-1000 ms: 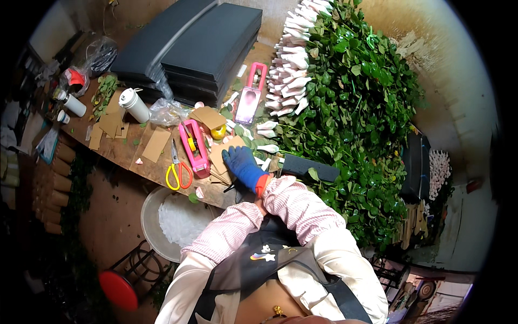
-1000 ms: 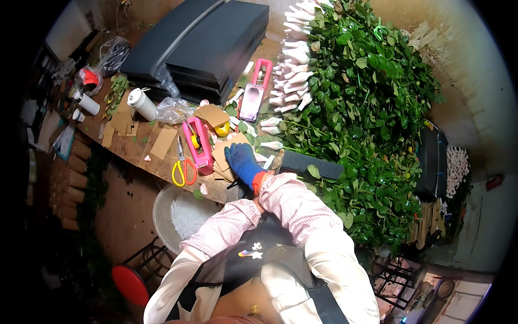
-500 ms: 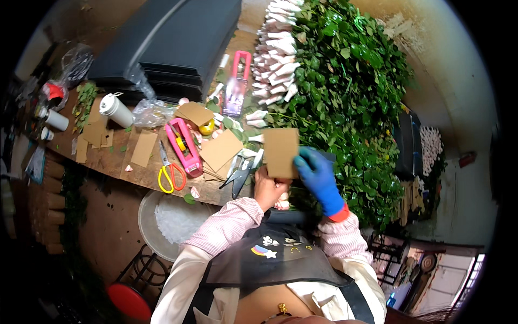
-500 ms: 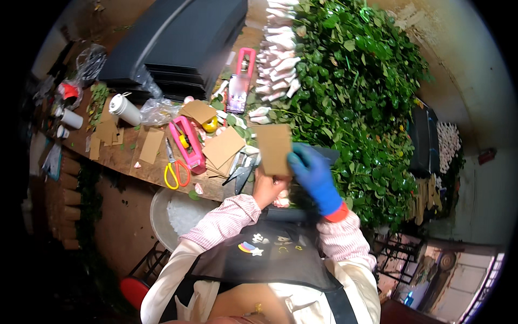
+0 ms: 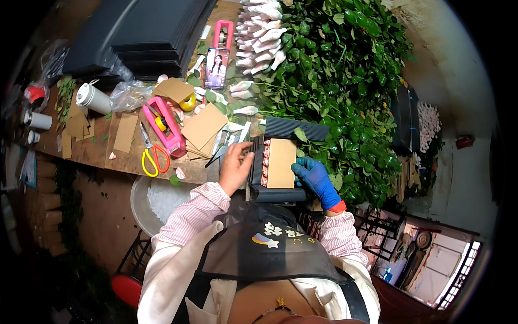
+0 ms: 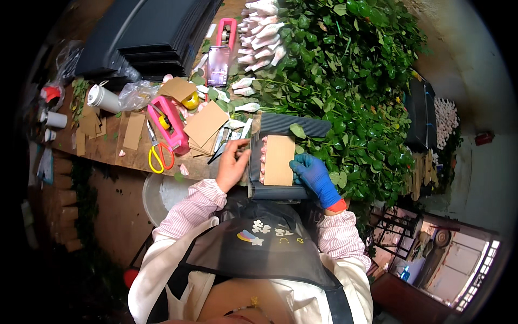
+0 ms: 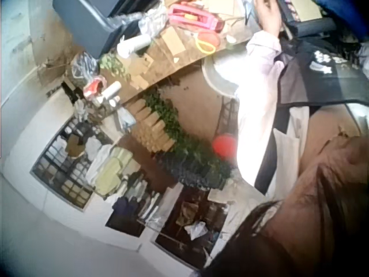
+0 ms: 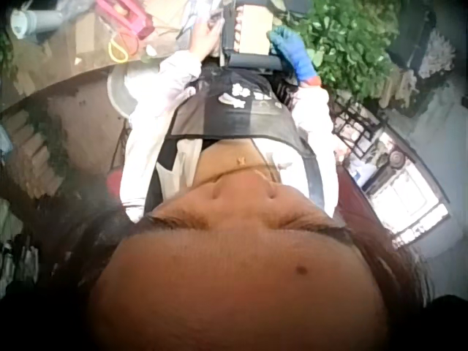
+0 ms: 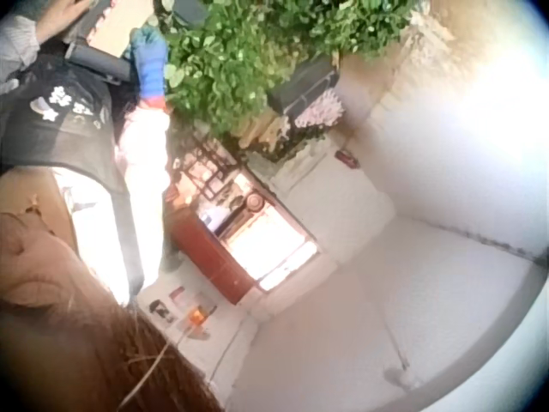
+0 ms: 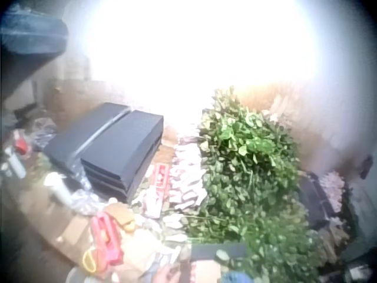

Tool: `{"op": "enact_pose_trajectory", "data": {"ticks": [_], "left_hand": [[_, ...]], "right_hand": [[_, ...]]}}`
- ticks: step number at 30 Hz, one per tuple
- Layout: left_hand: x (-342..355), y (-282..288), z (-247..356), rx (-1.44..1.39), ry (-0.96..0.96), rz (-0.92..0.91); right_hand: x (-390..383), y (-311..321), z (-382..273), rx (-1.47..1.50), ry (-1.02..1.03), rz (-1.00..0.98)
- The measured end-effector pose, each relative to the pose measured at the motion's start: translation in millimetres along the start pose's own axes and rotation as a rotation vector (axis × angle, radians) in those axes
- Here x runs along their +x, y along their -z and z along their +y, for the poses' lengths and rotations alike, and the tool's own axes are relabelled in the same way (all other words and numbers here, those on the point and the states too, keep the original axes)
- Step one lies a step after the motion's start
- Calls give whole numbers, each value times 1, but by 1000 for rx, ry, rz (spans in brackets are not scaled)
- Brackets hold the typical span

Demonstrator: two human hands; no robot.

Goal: The person arranges white flowers and green leaves into a black tray. They pick up flowers and leaves from a table, place them into the tray, and adjust the arrangement. The person then lifts the tray and places it on a nearby surface.

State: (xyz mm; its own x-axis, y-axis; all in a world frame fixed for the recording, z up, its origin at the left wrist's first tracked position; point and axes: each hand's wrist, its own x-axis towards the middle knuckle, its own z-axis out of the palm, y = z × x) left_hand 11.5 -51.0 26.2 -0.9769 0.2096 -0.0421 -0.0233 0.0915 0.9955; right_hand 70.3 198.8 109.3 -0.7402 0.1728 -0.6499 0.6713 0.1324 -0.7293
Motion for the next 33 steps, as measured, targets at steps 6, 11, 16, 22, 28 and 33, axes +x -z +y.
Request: {"op": "enact_pose_trajectory", "data": {"ticks": [6,11,16,22,28,33], "left_hand": [[17,-6,56,363,-511,-379],[35,-40,82,780,-395,-692],[42,-47,74,839,-319,-727],[44,-51,87,903,-284,-763],[41,-50,89,954,-194,-764],[45,-53,68,955,-311,-693]], "right_hand": [[9,-2,3,-26,52,-71],[22,6,19,-548,312,91],[-43,19,-11,-606,638,-64],[-32,66,148,-764,94,-273],[-63,36,82,-716,1032,-134],[-62,16,11,-812,1347,181]]}}
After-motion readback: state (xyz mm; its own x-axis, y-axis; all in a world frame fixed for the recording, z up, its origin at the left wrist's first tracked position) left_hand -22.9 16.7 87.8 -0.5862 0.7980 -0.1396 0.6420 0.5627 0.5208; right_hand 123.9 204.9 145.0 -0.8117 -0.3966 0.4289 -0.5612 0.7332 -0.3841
